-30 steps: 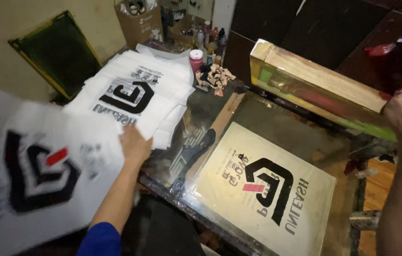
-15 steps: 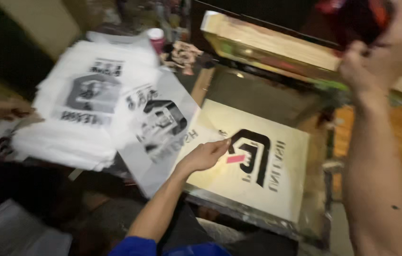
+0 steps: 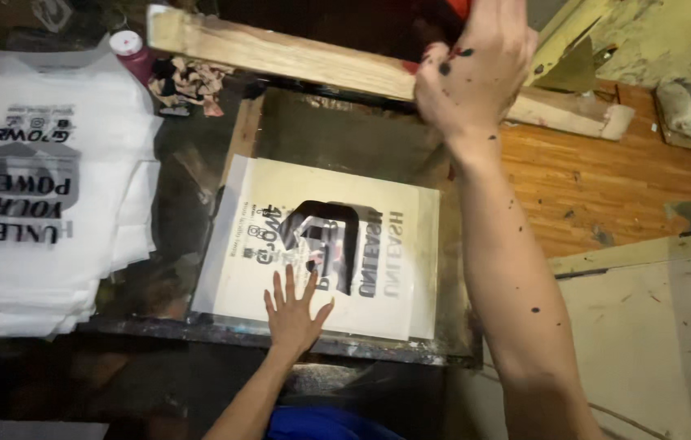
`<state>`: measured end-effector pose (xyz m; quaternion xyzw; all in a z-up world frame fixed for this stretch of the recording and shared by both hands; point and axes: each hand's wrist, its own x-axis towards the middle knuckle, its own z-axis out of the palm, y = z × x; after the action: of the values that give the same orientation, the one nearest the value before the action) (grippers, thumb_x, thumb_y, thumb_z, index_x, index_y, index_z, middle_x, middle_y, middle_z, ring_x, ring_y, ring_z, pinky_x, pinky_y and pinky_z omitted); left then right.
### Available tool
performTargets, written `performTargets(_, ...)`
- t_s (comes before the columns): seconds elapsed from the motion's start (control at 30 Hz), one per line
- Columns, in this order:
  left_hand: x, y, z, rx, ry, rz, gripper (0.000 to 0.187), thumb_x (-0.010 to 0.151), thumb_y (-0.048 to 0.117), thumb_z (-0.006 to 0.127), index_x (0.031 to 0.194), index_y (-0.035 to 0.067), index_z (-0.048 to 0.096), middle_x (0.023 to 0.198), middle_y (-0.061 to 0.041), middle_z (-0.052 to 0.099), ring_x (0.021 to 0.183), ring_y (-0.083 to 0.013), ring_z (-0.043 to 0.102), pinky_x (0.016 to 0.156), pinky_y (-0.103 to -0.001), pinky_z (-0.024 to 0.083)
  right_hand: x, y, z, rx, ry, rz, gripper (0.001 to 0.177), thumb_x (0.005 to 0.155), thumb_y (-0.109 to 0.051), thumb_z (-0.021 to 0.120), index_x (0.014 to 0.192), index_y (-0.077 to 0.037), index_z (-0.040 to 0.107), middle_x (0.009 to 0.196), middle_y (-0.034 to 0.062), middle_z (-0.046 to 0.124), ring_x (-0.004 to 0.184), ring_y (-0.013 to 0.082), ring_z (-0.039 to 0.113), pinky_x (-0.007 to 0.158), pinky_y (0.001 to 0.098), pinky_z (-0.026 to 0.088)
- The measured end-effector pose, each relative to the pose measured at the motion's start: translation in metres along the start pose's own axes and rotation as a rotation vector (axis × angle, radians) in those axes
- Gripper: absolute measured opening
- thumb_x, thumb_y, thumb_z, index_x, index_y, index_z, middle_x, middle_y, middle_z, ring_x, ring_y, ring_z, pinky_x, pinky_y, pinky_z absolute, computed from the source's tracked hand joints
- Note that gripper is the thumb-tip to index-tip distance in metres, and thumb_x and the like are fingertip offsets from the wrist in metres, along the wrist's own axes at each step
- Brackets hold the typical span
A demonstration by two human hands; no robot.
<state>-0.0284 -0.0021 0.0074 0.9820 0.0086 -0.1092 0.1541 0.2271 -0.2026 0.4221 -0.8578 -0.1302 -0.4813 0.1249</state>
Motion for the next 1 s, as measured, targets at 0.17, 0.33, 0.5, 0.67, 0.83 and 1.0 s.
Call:
performTargets(0.17, 0.003, 0.024, 0.019, -0.029, 0.171, -0.004, 0.094, 0.099, 0.086, 0.036, 0.173, 0.030, 0.028, 0.183, -0.016, 0.012, 0.168, -0.0391, 0.006, 0.130, -0.063, 0.010, 0.000, -0.006, -0.003, 0.043, -0.017, 0.029, 0.047, 0.061, -0.003, 0.063, 0.108, -0.003, 0.060, 0.104, 0.0141, 0.062, 0.099, 0.0340, 0.060, 0.081, 0.0460, 0.047)
performTargets(0.33, -0.011, 0.020, 0.032, -0.068, 0.338, -0.007, 0.087, 0.104, 0.074, 0.039, 0.161, 0.009, 0.050, 0.174, -0.010, 0.043, 0.166, -0.0313, 0.026, 0.133, -0.063, 0.014, -0.003, -0.001, 0.004, 0.040, -0.005, 0.035, 0.037, 0.061, -0.005, 0.069, 0.097, -0.005, 0.058, 0.094, 0.0114, 0.059, 0.091, 0.0310, 0.057, 0.078, 0.0433, 0.042)
performTargets(0.5, -0.008, 0.025, 0.026, 0.076, 0.645, 0.254, 0.070, 0.099, 0.069, 0.066, 0.145, 0.016, 0.069, 0.155, -0.008, 0.065, 0.153, -0.0289, 0.050, 0.125, -0.054, 0.034, -0.015, 0.008, 0.010, 0.019, 0.005, 0.053, 0.023, 0.075, -0.011, 0.069, 0.083, -0.012, 0.048, 0.085, 0.0080, 0.054, 0.084, 0.0314, 0.054, 0.089, 0.0512, 0.043)
performTargets(0.67, -0.012, 0.024, 0.018, -0.026, 0.541, 0.283, 0.070, 0.101, 0.065, 0.063, 0.151, 0.015, 0.064, 0.162, -0.010, 0.058, 0.159, -0.0312, 0.043, 0.127, -0.059, 0.032, -0.025, -0.001, 0.002, -0.001, 0.018, 0.042, 0.024, 0.069, -0.008, 0.068, 0.083, -0.011, 0.050, 0.082, 0.0068, 0.052, 0.080, 0.0309, 0.053, 0.083, 0.0458, 0.043)
performTargets(0.83, -0.013, 0.021, 0.018, -0.006, 0.458, 0.285, 0.078, 0.103, 0.072, 0.052, 0.158, 0.016, 0.058, 0.169, -0.009, 0.051, 0.164, -0.0295, 0.033, 0.131, -0.059, 0.024, -0.025, -0.002, 0.007, -0.011, 0.003, 0.069, 0.022, 0.070, -0.006, 0.068, 0.086, -0.013, 0.055, 0.086, 0.0048, 0.059, 0.085, 0.0273, 0.058, 0.080, 0.0436, 0.042)
performTargets(1.0, -0.013, 0.018, 0.018, 0.015, 0.492, 0.286, 0.088, 0.097, 0.080, 0.056, 0.159, 0.018, 0.057, 0.170, -0.007, 0.049, 0.162, -0.0284, 0.036, 0.129, -0.059, 0.028, -0.022, -0.015, -0.010, 0.002, 0.022, 0.054, 0.043, 0.063, -0.007, 0.066, 0.105, -0.007, 0.057, 0.096, 0.0104, 0.056, 0.089, 0.0360, 0.056, 0.080, 0.0471, 0.046)
